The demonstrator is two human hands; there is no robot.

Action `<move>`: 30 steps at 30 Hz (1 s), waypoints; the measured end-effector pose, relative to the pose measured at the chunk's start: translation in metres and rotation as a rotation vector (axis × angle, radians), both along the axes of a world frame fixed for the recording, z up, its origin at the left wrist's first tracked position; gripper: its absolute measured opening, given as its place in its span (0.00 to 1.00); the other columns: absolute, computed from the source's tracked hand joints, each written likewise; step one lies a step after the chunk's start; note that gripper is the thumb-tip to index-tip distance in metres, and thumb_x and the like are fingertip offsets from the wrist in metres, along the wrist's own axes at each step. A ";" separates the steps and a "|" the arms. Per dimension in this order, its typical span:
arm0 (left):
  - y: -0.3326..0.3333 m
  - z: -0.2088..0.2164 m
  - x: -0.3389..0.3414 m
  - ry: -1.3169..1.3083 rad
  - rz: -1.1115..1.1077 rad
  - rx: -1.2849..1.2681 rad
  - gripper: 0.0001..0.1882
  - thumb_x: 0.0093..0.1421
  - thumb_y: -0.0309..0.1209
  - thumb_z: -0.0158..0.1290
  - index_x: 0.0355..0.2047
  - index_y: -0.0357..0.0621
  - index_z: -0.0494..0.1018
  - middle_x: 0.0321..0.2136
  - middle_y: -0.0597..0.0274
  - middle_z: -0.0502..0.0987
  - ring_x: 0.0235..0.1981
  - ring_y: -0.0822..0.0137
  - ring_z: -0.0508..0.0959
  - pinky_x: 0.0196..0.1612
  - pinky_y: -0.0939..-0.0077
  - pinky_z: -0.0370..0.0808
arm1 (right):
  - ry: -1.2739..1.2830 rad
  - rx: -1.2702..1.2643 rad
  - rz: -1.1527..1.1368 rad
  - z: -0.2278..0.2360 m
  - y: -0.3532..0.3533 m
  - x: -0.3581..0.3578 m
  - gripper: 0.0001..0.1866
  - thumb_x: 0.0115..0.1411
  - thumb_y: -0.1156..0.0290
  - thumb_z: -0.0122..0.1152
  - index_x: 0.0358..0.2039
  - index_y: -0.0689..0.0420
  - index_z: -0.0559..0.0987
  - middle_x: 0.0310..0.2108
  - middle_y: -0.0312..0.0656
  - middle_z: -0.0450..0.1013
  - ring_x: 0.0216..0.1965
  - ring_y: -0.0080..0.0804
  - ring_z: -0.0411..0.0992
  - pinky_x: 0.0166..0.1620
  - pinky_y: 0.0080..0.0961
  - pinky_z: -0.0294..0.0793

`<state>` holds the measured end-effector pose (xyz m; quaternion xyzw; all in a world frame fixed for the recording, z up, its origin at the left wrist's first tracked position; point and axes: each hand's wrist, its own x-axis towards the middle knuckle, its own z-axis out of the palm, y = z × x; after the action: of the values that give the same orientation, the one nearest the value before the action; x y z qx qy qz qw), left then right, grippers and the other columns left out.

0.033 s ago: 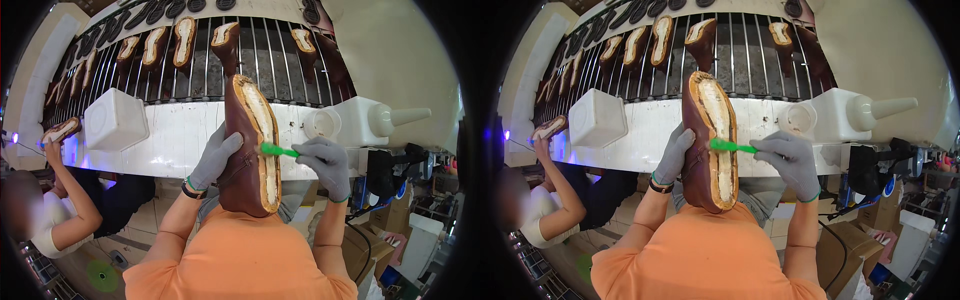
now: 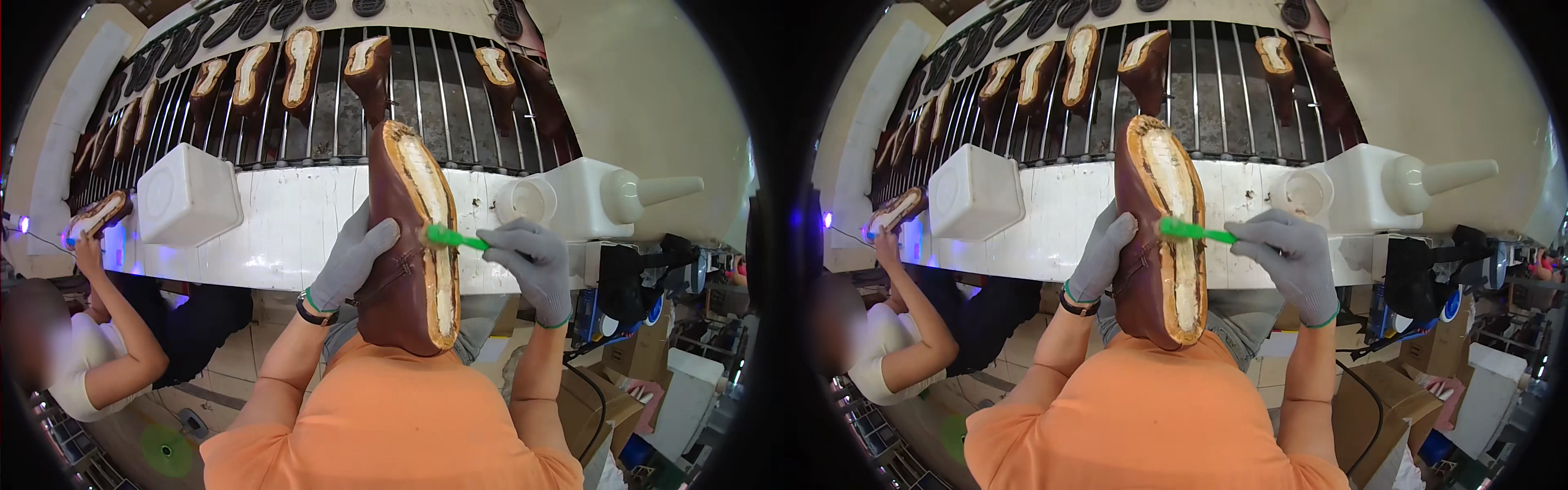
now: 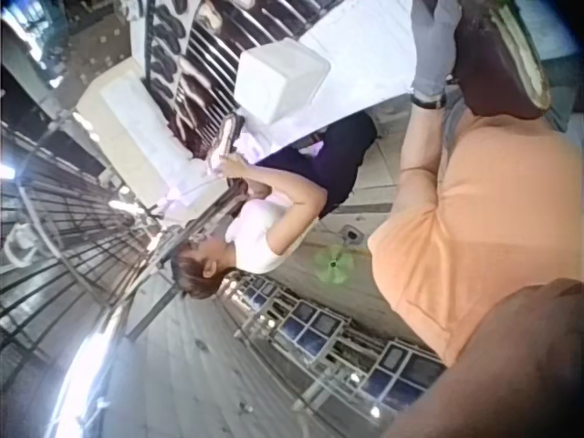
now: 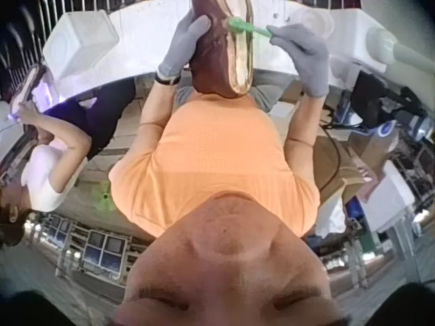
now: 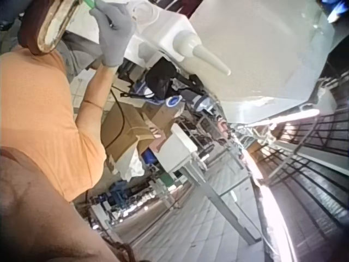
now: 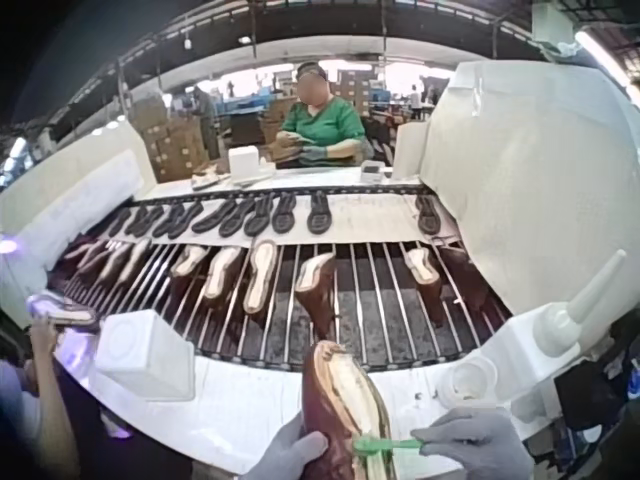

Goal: Apply adhesive or primer to the edges of shoe uppers before sole attachment.

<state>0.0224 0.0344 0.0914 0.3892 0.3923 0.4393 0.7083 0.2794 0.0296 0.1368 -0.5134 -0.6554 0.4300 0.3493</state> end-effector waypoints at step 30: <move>0.009 0.006 -0.013 0.304 -0.201 0.197 0.42 0.55 0.49 0.59 0.62 0.33 0.61 0.50 0.49 0.76 0.52 0.60 0.77 0.56 0.67 0.71 | -0.092 0.069 0.197 0.038 0.064 0.003 0.14 0.49 0.83 0.66 0.39 0.66 0.84 0.27 0.39 0.75 0.29 0.20 0.70 0.33 0.18 0.66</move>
<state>0.0095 0.0433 0.0977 0.5553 0.4091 0.3390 0.6398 0.2821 0.0933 0.1743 -0.4533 -0.7324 0.4154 0.2924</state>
